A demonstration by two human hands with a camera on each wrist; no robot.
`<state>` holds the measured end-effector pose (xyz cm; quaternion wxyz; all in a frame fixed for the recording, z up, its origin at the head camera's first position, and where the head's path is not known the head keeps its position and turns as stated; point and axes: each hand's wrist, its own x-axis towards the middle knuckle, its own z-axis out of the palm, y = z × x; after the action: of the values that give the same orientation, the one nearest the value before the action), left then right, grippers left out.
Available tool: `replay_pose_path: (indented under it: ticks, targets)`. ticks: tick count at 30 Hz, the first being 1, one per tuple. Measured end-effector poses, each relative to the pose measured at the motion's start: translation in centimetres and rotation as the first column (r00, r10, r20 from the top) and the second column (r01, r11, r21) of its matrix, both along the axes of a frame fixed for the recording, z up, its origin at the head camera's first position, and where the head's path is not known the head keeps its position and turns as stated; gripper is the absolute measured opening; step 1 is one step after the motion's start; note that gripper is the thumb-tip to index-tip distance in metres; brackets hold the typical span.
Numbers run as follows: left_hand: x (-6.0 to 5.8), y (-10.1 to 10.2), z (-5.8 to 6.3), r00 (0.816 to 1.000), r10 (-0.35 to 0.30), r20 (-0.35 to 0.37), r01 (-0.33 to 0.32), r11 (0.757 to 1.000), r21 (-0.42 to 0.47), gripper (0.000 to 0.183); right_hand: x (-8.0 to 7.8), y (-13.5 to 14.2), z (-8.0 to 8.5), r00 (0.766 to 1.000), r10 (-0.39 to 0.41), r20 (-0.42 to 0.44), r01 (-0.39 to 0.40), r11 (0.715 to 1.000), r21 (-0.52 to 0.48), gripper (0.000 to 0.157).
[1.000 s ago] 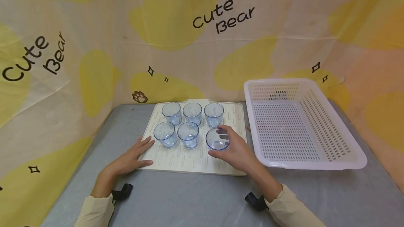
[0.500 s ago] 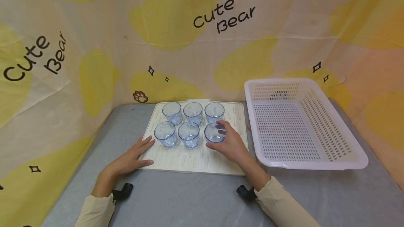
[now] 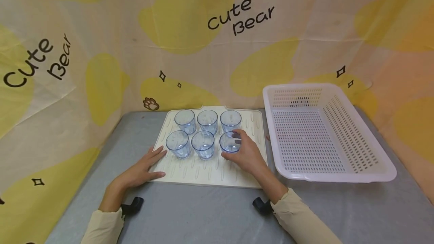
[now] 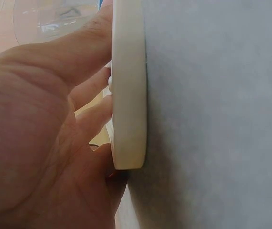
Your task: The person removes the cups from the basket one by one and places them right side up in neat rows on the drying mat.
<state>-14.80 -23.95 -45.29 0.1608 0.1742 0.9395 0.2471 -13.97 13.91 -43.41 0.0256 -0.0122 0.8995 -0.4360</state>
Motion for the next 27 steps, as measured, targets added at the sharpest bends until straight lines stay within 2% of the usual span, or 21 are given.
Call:
replay_pose_path:
  ticks: [7, 19, 27]
  targets:
    - [0.13, -0.27, 0.11, 1.000, 0.002, -0.001, -0.002, 1.000, 0.001, 0.082, -0.09, -0.29, -0.17, 1.000, -0.010, 0.023, 0.011, 1.000, -0.028, 0.091]
    - [0.23, -0.47, 0.16, 1.000, -0.001, -0.004, 0.001, 1.000, 0.010, 0.083, 0.32, -0.60, -0.06, 1.000, -0.003, -0.002, 0.003, 0.999, -0.034, 0.091]
    - [0.29, -0.48, 0.01, 1.000, 0.006, 0.006, -0.006, 1.000, -0.008, 0.083, 0.62, -0.37, 0.34, 1.000, -0.001, -0.010, 0.001, 1.000, -0.015, 0.102]
